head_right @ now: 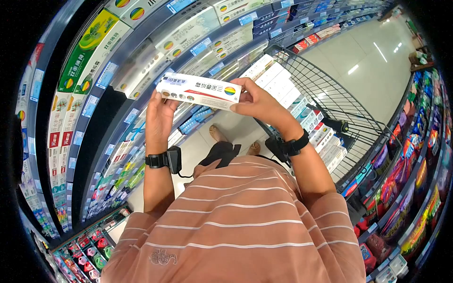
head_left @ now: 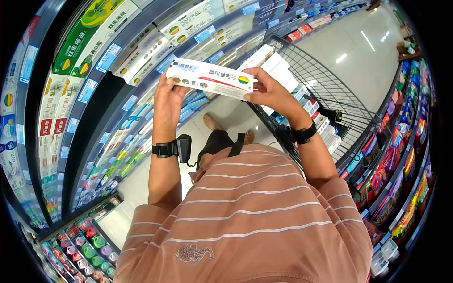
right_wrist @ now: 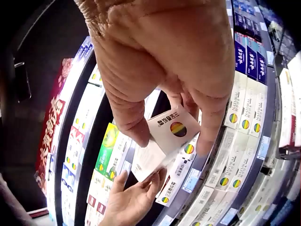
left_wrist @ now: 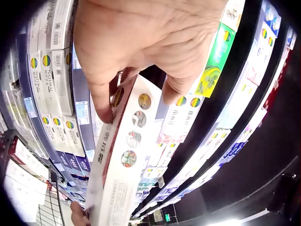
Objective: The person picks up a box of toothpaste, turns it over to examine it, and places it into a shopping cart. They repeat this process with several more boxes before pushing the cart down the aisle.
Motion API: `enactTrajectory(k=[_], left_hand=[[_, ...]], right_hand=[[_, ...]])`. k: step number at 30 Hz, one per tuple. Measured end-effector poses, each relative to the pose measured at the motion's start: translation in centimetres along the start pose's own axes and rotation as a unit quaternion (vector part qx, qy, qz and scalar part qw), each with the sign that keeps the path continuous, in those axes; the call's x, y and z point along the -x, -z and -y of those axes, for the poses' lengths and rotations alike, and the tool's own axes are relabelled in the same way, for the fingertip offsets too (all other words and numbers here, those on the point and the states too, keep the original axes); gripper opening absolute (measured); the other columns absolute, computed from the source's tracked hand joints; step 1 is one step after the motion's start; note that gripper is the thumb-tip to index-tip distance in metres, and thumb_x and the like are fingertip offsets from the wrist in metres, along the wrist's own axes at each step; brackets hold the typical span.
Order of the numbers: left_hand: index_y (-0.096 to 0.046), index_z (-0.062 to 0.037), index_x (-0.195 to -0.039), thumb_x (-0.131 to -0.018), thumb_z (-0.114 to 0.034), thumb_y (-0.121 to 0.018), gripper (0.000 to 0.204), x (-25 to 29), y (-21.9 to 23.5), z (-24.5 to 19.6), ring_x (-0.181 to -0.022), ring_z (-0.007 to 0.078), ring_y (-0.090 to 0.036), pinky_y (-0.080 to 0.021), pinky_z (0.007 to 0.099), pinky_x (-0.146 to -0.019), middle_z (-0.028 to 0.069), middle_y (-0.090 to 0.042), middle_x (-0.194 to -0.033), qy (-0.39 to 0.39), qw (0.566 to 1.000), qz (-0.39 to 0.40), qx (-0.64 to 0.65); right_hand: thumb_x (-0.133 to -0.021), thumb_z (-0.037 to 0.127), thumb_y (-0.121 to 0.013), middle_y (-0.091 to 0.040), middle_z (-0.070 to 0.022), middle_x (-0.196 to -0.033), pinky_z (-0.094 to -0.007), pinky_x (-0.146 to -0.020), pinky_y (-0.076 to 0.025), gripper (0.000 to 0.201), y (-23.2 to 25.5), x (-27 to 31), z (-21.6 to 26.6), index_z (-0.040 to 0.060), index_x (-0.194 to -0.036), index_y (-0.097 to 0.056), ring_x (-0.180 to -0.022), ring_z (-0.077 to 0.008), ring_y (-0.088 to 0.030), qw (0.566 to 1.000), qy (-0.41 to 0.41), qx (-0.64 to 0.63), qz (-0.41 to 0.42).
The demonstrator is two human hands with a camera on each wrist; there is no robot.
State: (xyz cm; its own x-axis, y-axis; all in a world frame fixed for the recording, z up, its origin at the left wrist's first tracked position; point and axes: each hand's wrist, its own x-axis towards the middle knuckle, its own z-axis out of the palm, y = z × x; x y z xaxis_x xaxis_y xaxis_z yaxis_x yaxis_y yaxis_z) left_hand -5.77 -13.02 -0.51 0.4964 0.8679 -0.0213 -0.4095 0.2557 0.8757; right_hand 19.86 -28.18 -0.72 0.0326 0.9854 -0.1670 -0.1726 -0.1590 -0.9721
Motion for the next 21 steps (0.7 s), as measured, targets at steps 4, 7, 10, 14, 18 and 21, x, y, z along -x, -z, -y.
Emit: enactTrajectory(k=[4, 7, 10, 14, 18, 21], left_hand=[[-0.049, 0.0006, -0.136, -0.103, -0.024, -0.058, 0.042, -0.3, -0.1, 0.8, -0.124, 0.0238, -0.057, -0.046, 0.0409, -0.109, 0.0129, -0.059, -0.132, -0.006, 0.998, -0.006, 0.058], [-0.05, -0.0006, -0.132, -0.102, -0.021, -0.06, 0.039, -0.4, -0.7, 1.3, -0.12, 0.0216, -0.059, -0.048, 0.0399, -0.106, 0.0105, -0.06, -0.127, -0.013, 0.998, -0.018, 0.056], [-0.048, -0.0036, -0.129, -0.1, -0.018, -0.063, 0.036, 0.0, -2.1, 1.3, -0.114, 0.0188, -0.061, -0.05, 0.0386, -0.101, 0.0075, -0.061, -0.121, 0.007, 0.999, -0.021, 0.029], [-0.05, -0.0047, -0.134, -0.099, -0.016, -0.063, 0.039, 0.8, -4.0, 2.3, -0.107, 0.0139, -0.062, -0.052, 0.0318, -0.092, 0.0055, -0.062, -0.12, 0.061, 0.997, -0.041, -0.038], [-0.037, -0.0014, -0.149, -0.096, -0.016, -0.066, 0.062, -0.2, -3.2, 0.8, -0.119, 0.0182, -0.059, -0.048, 0.0338, -0.1, 0.0117, -0.059, -0.134, 0.082, 0.986, 0.011, -0.147], [-0.036, -0.0009, -0.152, -0.095, -0.016, -0.066, 0.066, -0.8, -2.4, -0.5, -0.117, 0.0175, -0.06, -0.048, 0.0321, -0.1, 0.0121, -0.06, -0.134, 0.101, 0.972, 0.078, -0.199]], right_hand=[[-0.081, 0.009, -0.075, -0.062, -0.0113, -0.122, -0.0324, -0.101, -0.048, 0.066, -1.5, -0.5, -0.7, 0.0043, -0.139, -0.044, -0.115, -0.0197, -0.062, 0.996, 0.065, 0.05, -0.029], [-0.079, 0.01, -0.076, -0.061, -0.012, -0.123, -0.0331, -0.101, -0.049, 0.068, -2.6, -0.7, -1.2, 0.0041, -0.138, -0.044, -0.114, -0.0205, -0.062, 0.989, 0.092, 0.115, -0.036], [-0.077, 0.008, -0.081, -0.058, -0.0115, -0.125, -0.0342, -0.099, -0.05, 0.073, -3.5, -0.8, -2.2, 0.0039, -0.138, -0.043, -0.112, -0.0198, -0.061, 0.983, 0.098, 0.152, -0.034], [-0.076, 0.01, -0.084, -0.057, -0.013, -0.125, -0.0335, -0.093, -0.052, 0.076, -4.7, -0.7, -2.4, 0.0017, -0.139, -0.042, -0.108, -0.0199, -0.062, 0.975, 0.075, 0.207, -0.017], [-0.082, 0.019, -0.081, -0.06, -0.0144, -0.121, -0.0317, -0.085, -0.052, 0.073, -3.1, -1.0, -2.4, 0.0023, -0.141, -0.041, -0.097, -0.0173, -0.062, 0.983, 0.0, 0.172, 0.066], [-0.092, 0.025, -0.072, -0.06, -0.0142, -0.119, -0.0312, -0.082, -0.055, 0.066, -1.8, -1.9, -0.7, 0.0009, -0.144, -0.04, -0.096, -0.0179, -0.065, 0.992, -0.006, 0.123, 0.032]])
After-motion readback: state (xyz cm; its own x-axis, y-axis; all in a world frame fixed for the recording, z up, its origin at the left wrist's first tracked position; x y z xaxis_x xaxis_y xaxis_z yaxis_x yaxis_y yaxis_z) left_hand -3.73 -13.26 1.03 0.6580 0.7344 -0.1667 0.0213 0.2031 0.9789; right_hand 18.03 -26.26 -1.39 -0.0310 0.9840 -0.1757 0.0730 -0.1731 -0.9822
